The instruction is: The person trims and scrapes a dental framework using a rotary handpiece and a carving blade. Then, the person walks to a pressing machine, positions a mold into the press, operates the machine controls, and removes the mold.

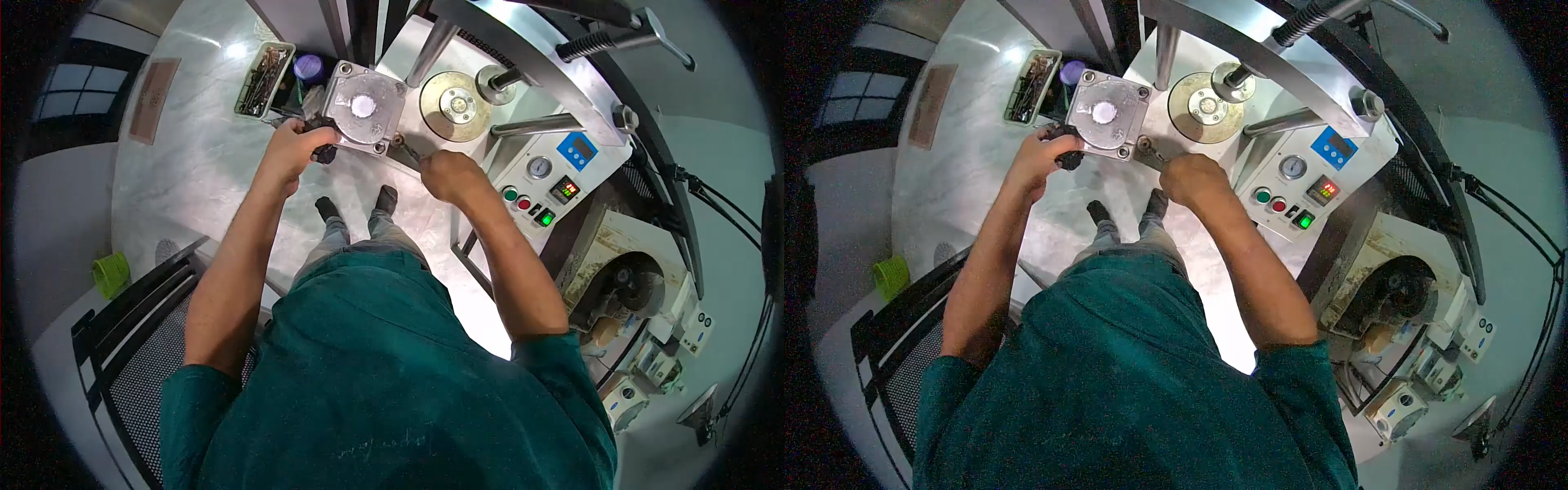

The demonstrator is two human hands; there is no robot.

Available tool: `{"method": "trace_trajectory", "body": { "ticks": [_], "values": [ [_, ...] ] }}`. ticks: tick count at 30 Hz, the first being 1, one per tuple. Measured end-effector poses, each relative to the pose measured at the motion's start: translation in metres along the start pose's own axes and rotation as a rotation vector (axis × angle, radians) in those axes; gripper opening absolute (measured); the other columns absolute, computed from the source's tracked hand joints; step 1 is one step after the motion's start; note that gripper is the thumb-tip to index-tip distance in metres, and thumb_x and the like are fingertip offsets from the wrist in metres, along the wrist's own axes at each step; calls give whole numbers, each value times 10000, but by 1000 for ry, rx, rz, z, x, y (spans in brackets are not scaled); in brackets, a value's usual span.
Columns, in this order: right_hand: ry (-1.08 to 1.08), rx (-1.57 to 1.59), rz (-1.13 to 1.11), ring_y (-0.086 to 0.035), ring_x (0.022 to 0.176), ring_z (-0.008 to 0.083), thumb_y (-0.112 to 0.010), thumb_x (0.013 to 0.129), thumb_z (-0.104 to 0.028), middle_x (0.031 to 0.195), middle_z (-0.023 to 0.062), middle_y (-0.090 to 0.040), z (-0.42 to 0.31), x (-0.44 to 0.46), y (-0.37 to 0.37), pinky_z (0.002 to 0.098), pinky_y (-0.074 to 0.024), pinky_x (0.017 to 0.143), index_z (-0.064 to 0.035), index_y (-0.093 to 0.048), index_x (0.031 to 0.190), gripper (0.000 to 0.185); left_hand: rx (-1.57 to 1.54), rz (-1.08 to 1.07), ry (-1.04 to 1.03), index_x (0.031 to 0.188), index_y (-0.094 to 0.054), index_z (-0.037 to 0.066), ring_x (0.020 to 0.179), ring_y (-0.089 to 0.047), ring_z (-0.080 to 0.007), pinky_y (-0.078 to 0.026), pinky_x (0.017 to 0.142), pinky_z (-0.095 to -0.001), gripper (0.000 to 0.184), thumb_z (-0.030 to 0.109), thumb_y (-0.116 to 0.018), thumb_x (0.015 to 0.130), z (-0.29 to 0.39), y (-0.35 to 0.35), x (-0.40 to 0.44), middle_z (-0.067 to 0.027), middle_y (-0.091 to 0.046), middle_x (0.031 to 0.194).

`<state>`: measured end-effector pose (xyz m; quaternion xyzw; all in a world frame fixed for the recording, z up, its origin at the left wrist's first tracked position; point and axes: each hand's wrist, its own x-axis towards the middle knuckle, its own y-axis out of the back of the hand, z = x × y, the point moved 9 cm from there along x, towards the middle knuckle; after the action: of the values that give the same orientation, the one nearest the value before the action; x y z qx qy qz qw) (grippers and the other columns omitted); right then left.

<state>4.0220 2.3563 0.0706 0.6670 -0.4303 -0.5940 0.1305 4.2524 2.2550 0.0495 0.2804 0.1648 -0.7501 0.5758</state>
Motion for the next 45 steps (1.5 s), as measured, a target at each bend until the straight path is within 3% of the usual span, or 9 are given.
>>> {"method": "trace_trajectory", "body": {
  "ticks": [3, 15, 19, 25, 31, 37, 40, 43, 45],
  "values": [
    [-26, -45, -2, -660, 1002, 365, -498, 844, -209, 1061, 213, -681, -6, 0, 6, 456, -518, 875, -14, -713, 990, 324, 124, -22, -35, 1046, -581, -25, 766, -617, -159, -464, 693, -278, 497, 201, -793, 658, 13, 1, -6, -91, -651, 880],
    [132, -116, 175, -682, 912, 382, -524, 849, -207, 983, 240, -686, -16, 2, 9, 469, -542, 801, 9, -691, 935, 286, 226, -10, -35, 991, -584, -25, 774, -577, -187, -442, 699, -306, 530, 288, -805, 624, 14, 4, -3, -116, -633, 887],
    [239, -95, 276, -681, 822, 407, -495, 896, -229, 892, 246, -685, -22, -10, 13, 491, -545, 740, 20, -676, 872, 308, 210, -27, -100, 981, -581, -10, 751, -565, -169, -439, 685, -301, 485, 271, -814, 662, 24, 4, -7, -98, -628, 861],
    [117, 95, 329, -654, 818, 439, -446, 945, -261, 845, 270, -662, -4, -20, 5, 520, -524, 745, 30, -662, 840, 377, 119, -21, -178, 1040, -591, 16, 785, -597, -144, -446, 717, -276, 389, 218, -764, 756, 27, -3, -16, -81, -648, 893],
    [124, 213, 239, -641, 890, 448, -400, 956, -246, 964, 283, -652, 0, -27, 9, 535, -491, 833, -5, -669, 973, 362, 33, 86, -183, 1039, -604, 5, 809, -595, -136, -457, 738, -262, 340, 221, -702, 796, 16, -3, -8, -55, -642, 912],
    [78, 369, -51, -628, 970, 448, -381, 939, -216, 1035, 292, -639, -8, -4, -11, 520, -471, 897, 0, -657, 1069, 373, 6, 31, -140, 1037, -616, 13, 791, -605, -121, -473, 743, -265, 370, 255, -715, 776, 8, 4, 5, -46, -641, 903],
    [154, 329, 86, -677, 682, 326, -414, 941, -248, 730, 204, -682, -7, 11, -13, 430, -527, 726, 20, -666, 856, 379, 109, 22, -101, 1036, -610, 31, 765, -599, -125, -457, 703, -262, 399, 264, -738, 738, 18, 2, -2, -49, -643, 895],
    [216, -25, 129, -680, 685, 321, -439, 887, -174, 710, 196, -679, -15, 19, -9, 441, -538, 703, 14, -682, 821, 314, 153, 26, -85, 1028, -609, 42, 757, -593, -127, -443, 686, -263, 402, 261, -747, 721, 18, 3, -3, -46, -637, 881],
    [109, -50, -77, -656, 901, 372, -467, 877, -233, 960, 227, -667, -17, 20, -3, 457, -512, 837, 6, -689, 965, 337, 175, 12, -86, 1018, -608, 47, 753, -589, -127, -439, 682, -264, 397, 260, -750, 714, 18, 2, -2, -45, -631, 870]
  ]
}}
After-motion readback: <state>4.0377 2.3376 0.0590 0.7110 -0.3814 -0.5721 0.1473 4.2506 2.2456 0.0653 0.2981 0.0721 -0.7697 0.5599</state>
